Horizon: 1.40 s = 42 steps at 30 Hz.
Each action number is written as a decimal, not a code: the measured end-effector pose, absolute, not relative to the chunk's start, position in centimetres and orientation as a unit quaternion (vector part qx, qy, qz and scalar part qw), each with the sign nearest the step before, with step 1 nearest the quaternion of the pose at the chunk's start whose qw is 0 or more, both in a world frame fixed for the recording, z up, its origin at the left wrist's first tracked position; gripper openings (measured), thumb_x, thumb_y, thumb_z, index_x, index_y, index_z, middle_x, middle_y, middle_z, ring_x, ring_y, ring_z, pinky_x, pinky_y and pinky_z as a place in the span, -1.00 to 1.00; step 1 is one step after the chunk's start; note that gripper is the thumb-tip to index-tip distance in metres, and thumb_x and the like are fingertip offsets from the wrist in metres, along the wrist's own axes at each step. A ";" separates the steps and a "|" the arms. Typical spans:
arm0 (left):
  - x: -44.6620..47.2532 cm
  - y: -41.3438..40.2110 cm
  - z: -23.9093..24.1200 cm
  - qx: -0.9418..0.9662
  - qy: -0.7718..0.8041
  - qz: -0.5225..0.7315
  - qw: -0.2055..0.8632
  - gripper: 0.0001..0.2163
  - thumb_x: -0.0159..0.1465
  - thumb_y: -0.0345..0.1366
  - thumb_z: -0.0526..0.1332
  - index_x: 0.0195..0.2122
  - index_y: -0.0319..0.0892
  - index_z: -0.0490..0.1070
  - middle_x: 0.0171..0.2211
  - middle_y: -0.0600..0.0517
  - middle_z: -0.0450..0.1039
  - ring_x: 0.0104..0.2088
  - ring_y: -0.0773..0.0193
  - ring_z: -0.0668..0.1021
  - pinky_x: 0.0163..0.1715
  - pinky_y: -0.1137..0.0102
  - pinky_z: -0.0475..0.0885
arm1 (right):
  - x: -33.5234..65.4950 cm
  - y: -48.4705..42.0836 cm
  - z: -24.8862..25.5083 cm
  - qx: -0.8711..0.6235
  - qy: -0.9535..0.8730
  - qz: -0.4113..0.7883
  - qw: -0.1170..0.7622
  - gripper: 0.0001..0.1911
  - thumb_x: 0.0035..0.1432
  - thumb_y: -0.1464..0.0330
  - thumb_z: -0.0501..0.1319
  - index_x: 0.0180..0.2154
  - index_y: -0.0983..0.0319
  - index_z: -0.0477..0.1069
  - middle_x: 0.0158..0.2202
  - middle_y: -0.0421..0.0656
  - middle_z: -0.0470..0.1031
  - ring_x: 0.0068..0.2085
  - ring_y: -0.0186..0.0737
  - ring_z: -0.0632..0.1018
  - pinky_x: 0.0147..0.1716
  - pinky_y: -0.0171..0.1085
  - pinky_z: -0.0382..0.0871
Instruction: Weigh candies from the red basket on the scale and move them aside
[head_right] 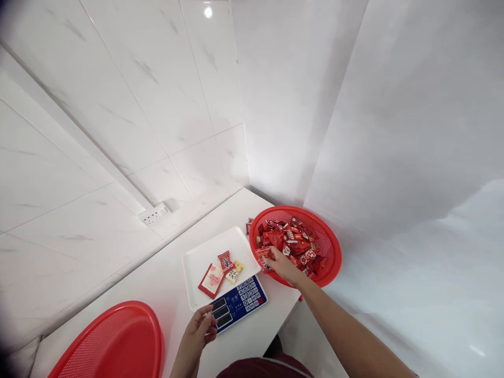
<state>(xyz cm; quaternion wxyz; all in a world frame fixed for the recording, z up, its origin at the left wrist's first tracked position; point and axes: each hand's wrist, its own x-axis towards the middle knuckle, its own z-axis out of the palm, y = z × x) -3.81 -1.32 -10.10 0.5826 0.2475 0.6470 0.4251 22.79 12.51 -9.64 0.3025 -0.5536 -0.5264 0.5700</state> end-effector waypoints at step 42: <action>-0.6 2.0 -2.0 0.394 0.634 0.439 0.500 -0.54 0.10 0.18 0.07 -0.50 -0.17 0.35 -0.56 0.05 0.37 -0.50 0.26 0.37 -0.47 0.41 0.25 | 16.1 7.5 -1.4 -0.373 -0.650 0.639 0.170 -0.49 0.03 -0.08 0.08 -0.59 0.24 0.32 -0.62 -0.21 0.37 -0.54 -0.33 0.36 -0.49 -0.33 0.23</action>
